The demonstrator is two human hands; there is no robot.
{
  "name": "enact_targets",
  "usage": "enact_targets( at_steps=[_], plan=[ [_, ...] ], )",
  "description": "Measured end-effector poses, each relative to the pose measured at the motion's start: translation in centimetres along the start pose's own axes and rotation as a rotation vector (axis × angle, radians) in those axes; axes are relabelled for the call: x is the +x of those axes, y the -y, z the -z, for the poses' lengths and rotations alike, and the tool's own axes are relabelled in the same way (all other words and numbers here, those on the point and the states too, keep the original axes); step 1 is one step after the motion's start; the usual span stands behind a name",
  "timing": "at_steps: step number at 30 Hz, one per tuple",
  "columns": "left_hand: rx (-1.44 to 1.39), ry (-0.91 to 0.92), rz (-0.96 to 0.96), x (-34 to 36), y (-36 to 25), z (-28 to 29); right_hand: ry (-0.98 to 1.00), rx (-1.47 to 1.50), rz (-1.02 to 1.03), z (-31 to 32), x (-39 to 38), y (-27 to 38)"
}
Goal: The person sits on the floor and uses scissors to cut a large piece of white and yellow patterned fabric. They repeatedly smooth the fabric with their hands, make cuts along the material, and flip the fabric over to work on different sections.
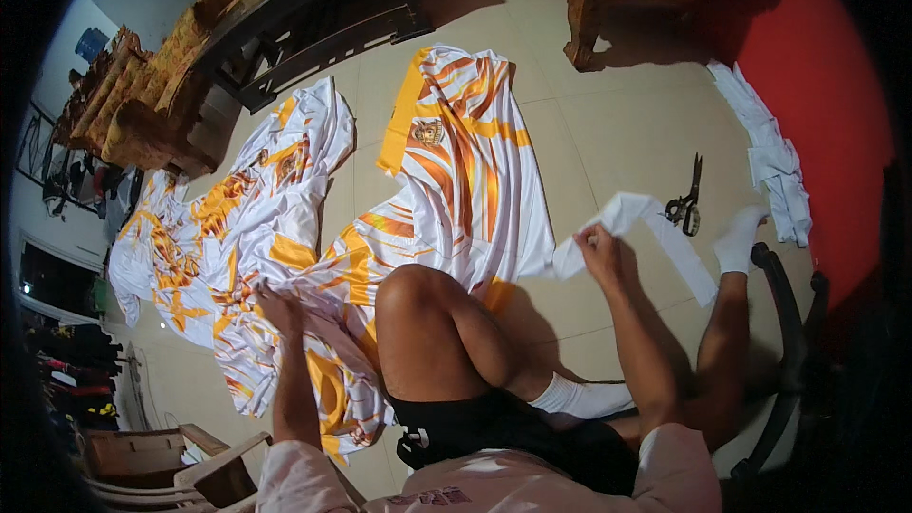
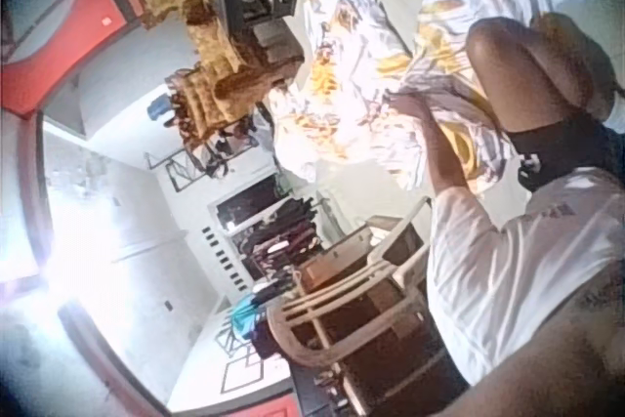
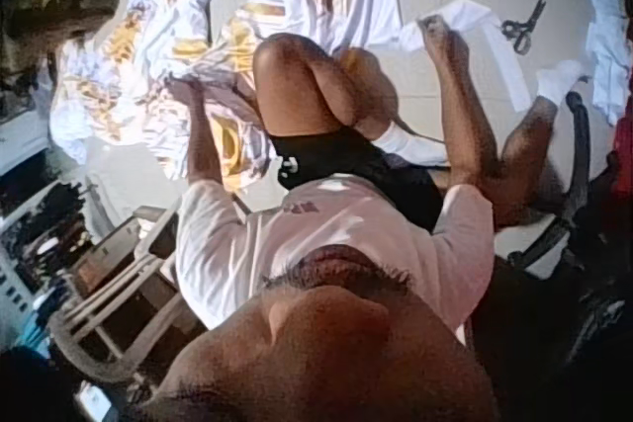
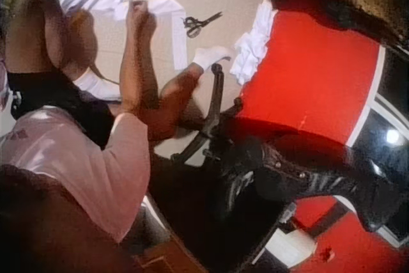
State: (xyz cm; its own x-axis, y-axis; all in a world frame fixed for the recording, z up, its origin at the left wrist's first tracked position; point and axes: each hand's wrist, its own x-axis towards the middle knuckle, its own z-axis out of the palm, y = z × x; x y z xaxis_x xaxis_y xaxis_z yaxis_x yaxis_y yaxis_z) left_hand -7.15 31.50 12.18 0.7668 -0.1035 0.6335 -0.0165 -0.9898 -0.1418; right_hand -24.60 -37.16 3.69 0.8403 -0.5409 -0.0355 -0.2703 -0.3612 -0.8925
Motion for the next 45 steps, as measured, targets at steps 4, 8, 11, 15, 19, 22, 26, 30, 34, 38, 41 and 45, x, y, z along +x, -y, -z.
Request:
enact_targets(
  at_steps=[4, 8, 11, 15, 19, 22, 26, 30, 34, 38, 41, 45],
  plan=[
    [-0.230, 0.649, 0.038, -9.3, -18.2, -2.2, -0.130, -0.420, 0.036, -1.8, 9.2, -0.5],
    [-0.245, 0.832, 0.080, -10.6, -17.2, -4.5, 0.258, -0.635, 0.031, -8.6, 9.1, 7.9],
    [-0.273, 1.062, 0.023, -5.7, -24.3, -4.8, 0.211, -0.740, -0.175, -2.5, 12.9, 1.9],
    [-0.509, 0.996, -0.194, 1.3, -21.7, -10.0, -0.369, -0.722, -0.423, 11.1, 14.2, -8.1],
    [-0.471, 0.930, -0.210, 2.8, -28.8, -9.7, -0.005, -0.961, -0.367, 27.0, 4.7, -17.6],
    [-0.335, 0.689, -0.061, 0.9, -25.5, -8.9, -0.391, -0.549, -0.224, 21.4, 5.2, -7.9],
    [-0.434, 0.692, 0.218, -1.8, -28.2, -4.5, -0.264, -0.308, 0.147, 19.9, 16.2, -7.0],
    [-0.703, 0.693, 0.474, -7.2, -23.6, -10.7, -0.120, -0.671, 0.336, 10.8, 28.5, -5.7],
    [-0.548, 0.466, 0.027, -2.8, -20.5, -18.5, 0.521, -0.813, -0.070, 8.0, 36.3, -2.4],
    [-0.693, 0.592, 0.196, 11.6, -15.0, -23.9, -0.086, -0.590, 0.048, 9.6, 42.9, 4.1],
    [-0.888, 0.475, 0.309, 16.9, -23.1, -24.3, -0.602, -0.702, 0.387, 13.2, 43.5, 2.4],
    [-0.707, 0.728, 0.284, 15.1, -24.4, -18.6, -0.169, -0.515, 0.418, 8.6, 27.0, -0.4]
  ],
)
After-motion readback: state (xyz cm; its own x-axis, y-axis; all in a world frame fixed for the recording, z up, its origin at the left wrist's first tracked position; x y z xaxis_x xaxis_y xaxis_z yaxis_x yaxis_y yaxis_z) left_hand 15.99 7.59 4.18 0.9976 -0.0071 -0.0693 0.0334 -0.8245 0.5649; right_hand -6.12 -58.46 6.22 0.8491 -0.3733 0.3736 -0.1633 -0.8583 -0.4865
